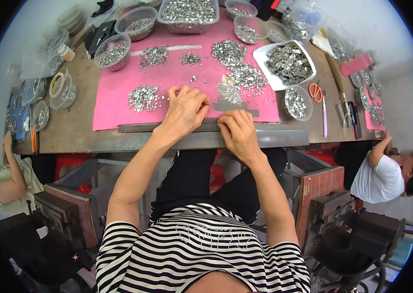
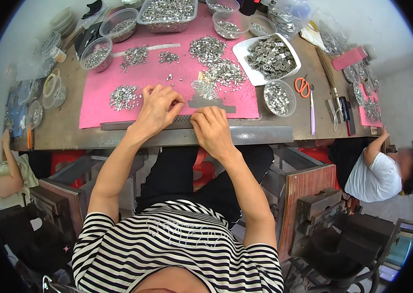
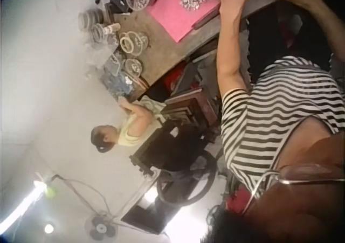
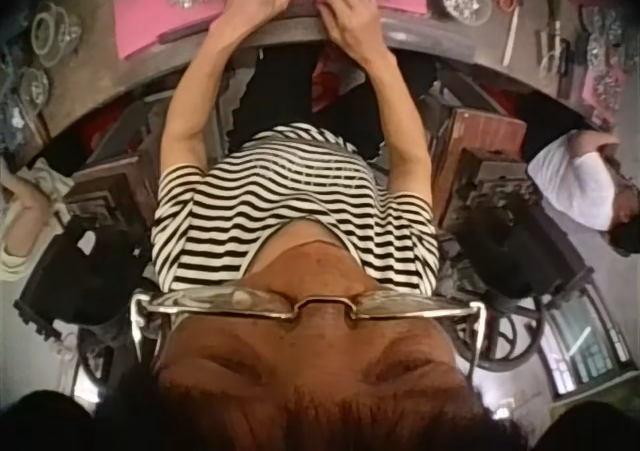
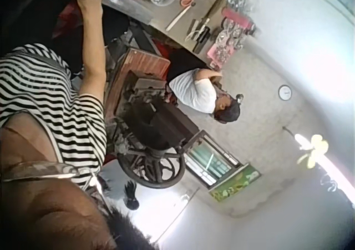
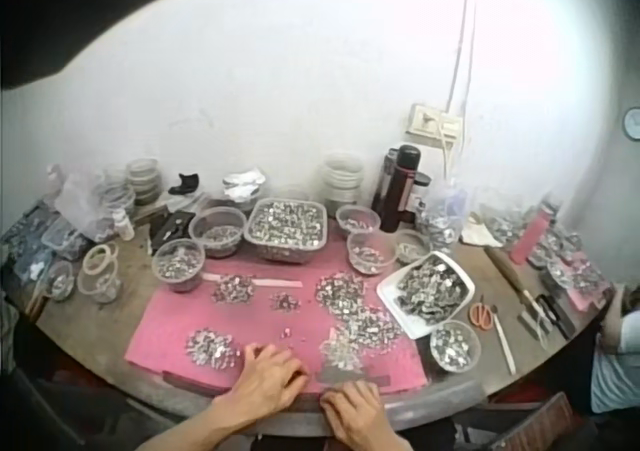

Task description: The person arranges small metal components into a slotted jig by hand, presses the jig using a manual wheel press machine, and fits more metal pieces into the jig at the workbench.

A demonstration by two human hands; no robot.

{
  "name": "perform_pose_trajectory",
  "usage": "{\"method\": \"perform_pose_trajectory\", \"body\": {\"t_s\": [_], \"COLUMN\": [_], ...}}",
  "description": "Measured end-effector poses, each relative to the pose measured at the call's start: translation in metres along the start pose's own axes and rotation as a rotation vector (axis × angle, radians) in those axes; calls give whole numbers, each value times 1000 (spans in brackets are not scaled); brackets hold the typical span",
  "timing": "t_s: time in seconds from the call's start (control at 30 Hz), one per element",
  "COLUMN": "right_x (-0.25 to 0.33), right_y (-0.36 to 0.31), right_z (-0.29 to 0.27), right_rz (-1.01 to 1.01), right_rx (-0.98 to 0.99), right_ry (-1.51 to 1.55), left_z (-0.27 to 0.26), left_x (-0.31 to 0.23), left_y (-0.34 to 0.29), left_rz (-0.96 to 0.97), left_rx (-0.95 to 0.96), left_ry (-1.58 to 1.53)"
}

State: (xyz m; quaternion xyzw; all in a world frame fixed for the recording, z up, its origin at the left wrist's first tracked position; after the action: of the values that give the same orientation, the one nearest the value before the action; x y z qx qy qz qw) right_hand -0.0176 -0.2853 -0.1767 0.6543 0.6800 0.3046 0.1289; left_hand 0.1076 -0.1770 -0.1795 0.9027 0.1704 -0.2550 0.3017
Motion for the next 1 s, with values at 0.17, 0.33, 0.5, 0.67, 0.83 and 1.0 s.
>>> {"method": "perform_pose_trajectory", "body": {"t_s": [0.17, 0.33, 0.5, 0.67, 0.83, 1.0], "right_x": [-25, -89, -93, -102, -101, -95], "right_y": [-3, -6, -7, -10, -8, -5], "right_z": [-14, -21, -11, -17, -15, -8], "right_rz": [111, 443, 372, 441, 440, 405], "right_rx": [-119, -92, -77, -39, -47, -45], "right_ry": [76, -161, -252, -94, -54, -198], "left_z": [-5, 5, 12, 9, 11, -3], "left_x": [-18, -26, -26, -29, -30, -29], "left_y": [-16, -24, -25, -26, -27, -38], "left_rz": [21, 44, 59, 73, -61, -68], "left_rx": [-90, -65, -80, -71, -67, -246], "left_ry": [-122, -209, -200, -187, -118, -237]}}
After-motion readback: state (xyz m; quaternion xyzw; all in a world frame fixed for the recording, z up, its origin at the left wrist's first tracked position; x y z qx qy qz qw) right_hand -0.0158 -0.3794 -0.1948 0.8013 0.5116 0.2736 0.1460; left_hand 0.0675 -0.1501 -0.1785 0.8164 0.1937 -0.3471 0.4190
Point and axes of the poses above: each hand's wrist, its own y-axis towards the middle knuckle, its own z-axis out of the palm, x = y × z, the point moved 6 cm from there along y, towards the middle knuckle, and after that the axes turned 11 degrees about -y, right-handed, at the moved point
